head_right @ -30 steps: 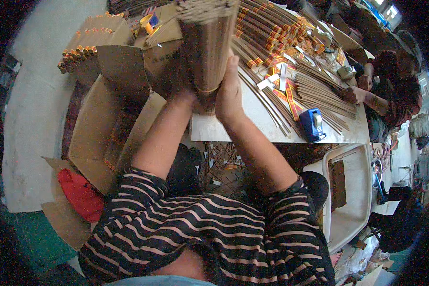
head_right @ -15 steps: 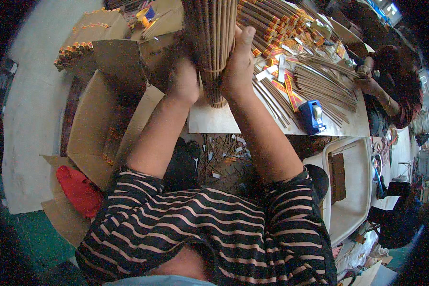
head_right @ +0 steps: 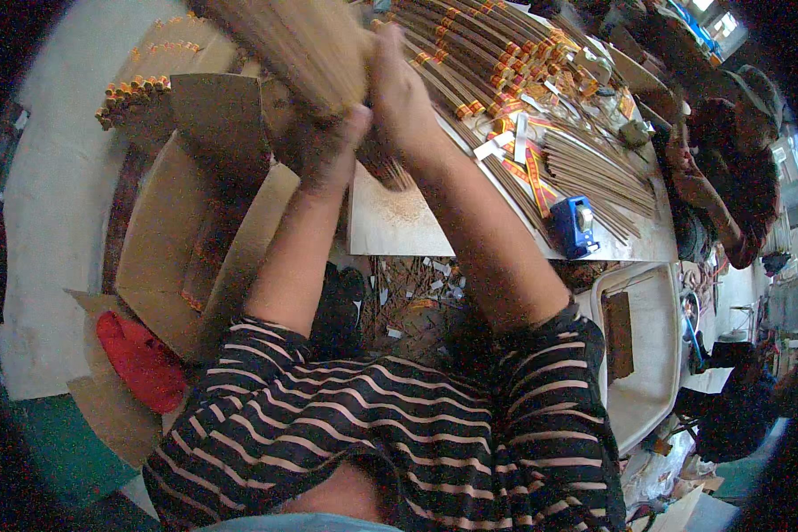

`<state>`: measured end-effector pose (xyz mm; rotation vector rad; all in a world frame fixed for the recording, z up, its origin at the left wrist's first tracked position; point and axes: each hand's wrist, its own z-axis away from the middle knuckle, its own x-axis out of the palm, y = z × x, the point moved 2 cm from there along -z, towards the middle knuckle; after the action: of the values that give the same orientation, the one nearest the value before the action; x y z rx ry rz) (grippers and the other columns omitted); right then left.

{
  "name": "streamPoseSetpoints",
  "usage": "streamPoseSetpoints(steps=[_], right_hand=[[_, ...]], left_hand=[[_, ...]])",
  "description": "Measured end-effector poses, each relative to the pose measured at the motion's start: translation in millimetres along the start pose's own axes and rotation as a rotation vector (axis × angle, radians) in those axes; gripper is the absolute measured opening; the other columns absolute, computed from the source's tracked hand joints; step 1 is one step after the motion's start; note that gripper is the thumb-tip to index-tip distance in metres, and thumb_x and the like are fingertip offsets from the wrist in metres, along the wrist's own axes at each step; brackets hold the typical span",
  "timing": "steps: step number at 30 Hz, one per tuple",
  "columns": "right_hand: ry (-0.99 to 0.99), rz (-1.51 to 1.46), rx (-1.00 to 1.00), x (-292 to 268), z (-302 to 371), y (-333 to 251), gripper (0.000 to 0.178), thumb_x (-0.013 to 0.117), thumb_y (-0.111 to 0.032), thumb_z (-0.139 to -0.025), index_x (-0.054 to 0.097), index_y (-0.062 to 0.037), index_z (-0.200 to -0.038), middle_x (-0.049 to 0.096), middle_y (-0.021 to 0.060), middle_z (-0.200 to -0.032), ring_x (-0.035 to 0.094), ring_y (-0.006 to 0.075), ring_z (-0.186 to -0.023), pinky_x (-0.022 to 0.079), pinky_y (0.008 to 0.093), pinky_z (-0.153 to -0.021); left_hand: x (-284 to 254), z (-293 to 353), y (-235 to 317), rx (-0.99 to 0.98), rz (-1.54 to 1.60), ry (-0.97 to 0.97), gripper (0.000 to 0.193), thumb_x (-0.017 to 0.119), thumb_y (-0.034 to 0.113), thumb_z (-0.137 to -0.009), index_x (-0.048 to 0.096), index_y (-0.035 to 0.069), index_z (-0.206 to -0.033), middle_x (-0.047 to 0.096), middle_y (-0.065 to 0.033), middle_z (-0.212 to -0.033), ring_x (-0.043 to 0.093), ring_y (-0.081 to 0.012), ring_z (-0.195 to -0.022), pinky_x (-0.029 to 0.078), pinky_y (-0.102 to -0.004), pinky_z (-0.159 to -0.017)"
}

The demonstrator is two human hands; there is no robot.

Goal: The person gathers thin wooden sticks into small bundles, wraps each bundle with a colorful paper band, and secures it with tape. The person then places the finished bundles into a nearby container.

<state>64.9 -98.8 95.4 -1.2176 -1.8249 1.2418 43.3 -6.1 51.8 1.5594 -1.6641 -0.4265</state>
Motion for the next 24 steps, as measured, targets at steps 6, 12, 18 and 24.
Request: streamPoseSetpoints(steps=[6, 12, 18, 24], right_hand=[[0.236, 0.501, -0.569, -15, -4, 11, 0.043, 0.027, -0.026, -0.095, 0.040, 0.0070, -0.119, 0.044, 0.0233, -0.122, 0.045, 0.0316, -0.111, 0.033, 0.0378, -0.095], [0.104, 1.278, 0.555, -47, 151, 143, 0.081, 0.036, -0.051, -0.087, 0.013, 0.0128, -0.131, 0.013, 0.0317, -0.137, 0.008, 0.0418, -0.130, 0.005, 0.0450, -0.106], [-0.084, 0.996, 0.586, 34, 10, 208, 0.083, 0.046, -0.049, -0.081, 0.015, 0.0068, -0.134, 0.014, 0.0289, -0.138, 0.010, 0.0389, -0.131, 0.006, 0.0446, -0.107], [0.034, 0.928, 0.083, 41, -7, 195, 0.071, 0.055, -0.037, -0.079, 0.028, 0.0030, -0.131, 0.028, 0.0256, -0.134, 0.020, 0.0390, -0.128, 0.013, 0.0425, -0.107]], left_hand=[[-49, -13, 1, 0.017, 0.220, 0.311, 0.082, 0.055, 0.055, -0.073, 0.028, 0.005, -0.131, 0.035, -0.0146, -0.129, 0.037, -0.0295, -0.118, 0.033, -0.0436, -0.097], [-84, -12, 6, 0.027, 0.233, 0.510, 0.081, 0.054, 0.056, -0.074, 0.026, 0.006, -0.132, 0.034, -0.0133, -0.129, 0.037, -0.0279, -0.118, 0.032, -0.0433, -0.097], [-129, -11, -12, 0.091, 0.128, 0.633, 0.076, 0.054, 0.052, -0.075, 0.029, 0.005, -0.130, 0.037, -0.0126, -0.127, 0.037, -0.0273, -0.117, 0.031, -0.0434, -0.098], [-128, -9, -6, 0.084, 0.129, 0.675, 0.083, 0.060, 0.052, -0.069, 0.026, 0.010, -0.131, 0.034, -0.0107, -0.128, 0.036, -0.0260, -0.117, 0.032, -0.0443, -0.096]])
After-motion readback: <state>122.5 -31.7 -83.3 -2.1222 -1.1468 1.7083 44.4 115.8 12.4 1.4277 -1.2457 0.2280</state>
